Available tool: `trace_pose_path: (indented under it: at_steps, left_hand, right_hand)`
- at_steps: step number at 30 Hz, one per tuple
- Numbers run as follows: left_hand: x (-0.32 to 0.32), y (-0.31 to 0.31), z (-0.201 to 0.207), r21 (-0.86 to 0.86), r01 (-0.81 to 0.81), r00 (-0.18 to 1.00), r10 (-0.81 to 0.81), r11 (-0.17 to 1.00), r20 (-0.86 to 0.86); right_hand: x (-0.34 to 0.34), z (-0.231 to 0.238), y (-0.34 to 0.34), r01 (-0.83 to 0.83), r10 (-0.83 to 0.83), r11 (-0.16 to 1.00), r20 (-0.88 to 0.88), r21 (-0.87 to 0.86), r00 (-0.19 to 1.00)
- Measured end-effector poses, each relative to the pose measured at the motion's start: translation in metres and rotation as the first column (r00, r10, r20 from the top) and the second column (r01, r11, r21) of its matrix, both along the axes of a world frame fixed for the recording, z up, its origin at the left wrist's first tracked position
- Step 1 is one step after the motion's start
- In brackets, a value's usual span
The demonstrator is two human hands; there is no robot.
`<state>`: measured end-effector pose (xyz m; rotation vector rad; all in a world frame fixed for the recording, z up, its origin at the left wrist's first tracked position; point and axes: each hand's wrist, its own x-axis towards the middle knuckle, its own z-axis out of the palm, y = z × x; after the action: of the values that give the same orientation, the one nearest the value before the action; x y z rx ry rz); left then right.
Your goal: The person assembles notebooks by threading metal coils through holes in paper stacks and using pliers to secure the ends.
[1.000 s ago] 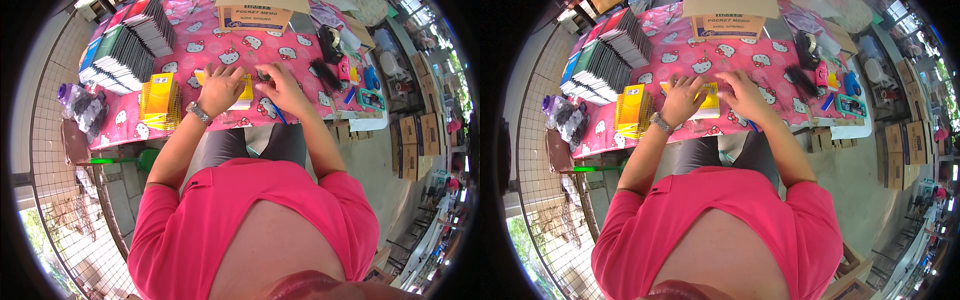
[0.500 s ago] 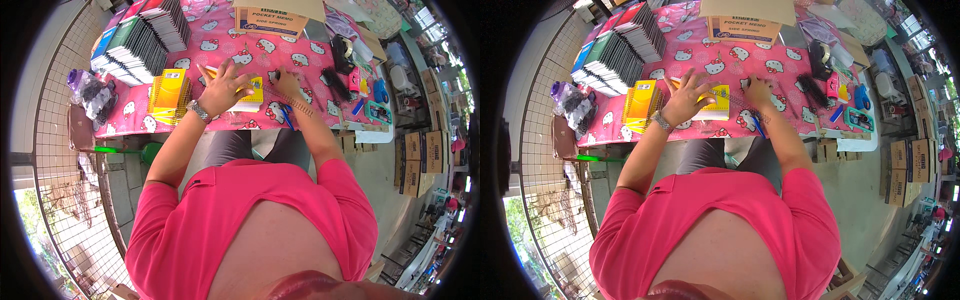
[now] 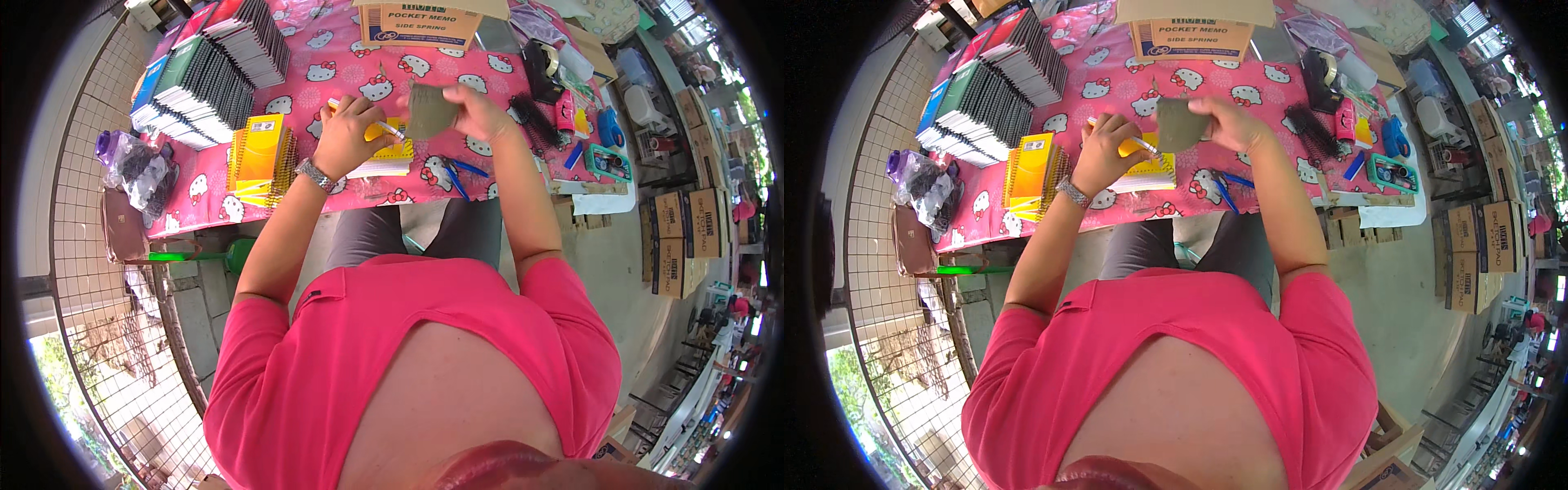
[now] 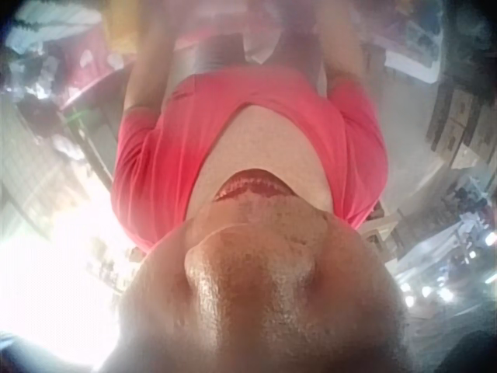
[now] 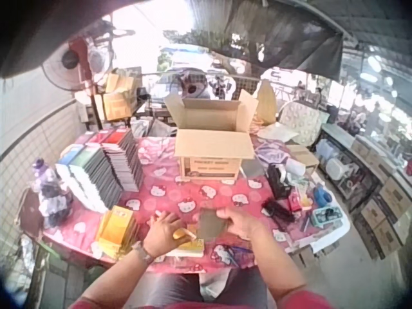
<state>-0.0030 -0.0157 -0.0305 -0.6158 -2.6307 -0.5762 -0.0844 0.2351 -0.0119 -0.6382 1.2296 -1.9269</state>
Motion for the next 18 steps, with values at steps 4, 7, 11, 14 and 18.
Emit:
trace_pose_path:
  at_steps: [4, 7, 11, 14, 18]
  left_hand:
    - [0.003, -0.002, -0.002, 0.014, 0.005, 1.000, -0.005, 1.000, -0.017]
    - [0.004, -0.002, -0.002, 0.023, 0.008, 1.000, -0.007, 1.000, -0.014]
    - [0.006, 0.003, 0.004, 0.022, 0.005, 1.000, -0.004, 1.000, -0.018]
    - [0.009, -0.001, 0.003, 0.043, -0.018, 1.000, 0.017, 0.999, 0.007]
    - [0.008, -0.003, 0.004, 0.059, -0.001, 1.000, 0.001, 0.998, -0.001]
  right_hand:
    - [0.019, 0.010, -0.013, -0.015, 0.023, 0.999, -0.211, 0.037, 0.977]
    - [0.027, 0.015, -0.010, 0.199, -0.204, 0.979, -0.312, -0.048, 0.928]
    - [0.034, -0.011, -0.008, 0.079, -0.115, 0.990, -0.337, -0.120, 0.934]
    - [0.053, 0.008, -0.021, 0.293, -0.089, 0.907, -0.542, 0.303, 0.836]
    - [0.052, 0.010, -0.021, 0.103, -0.119, 0.993, -0.335, -0.066, 0.935]
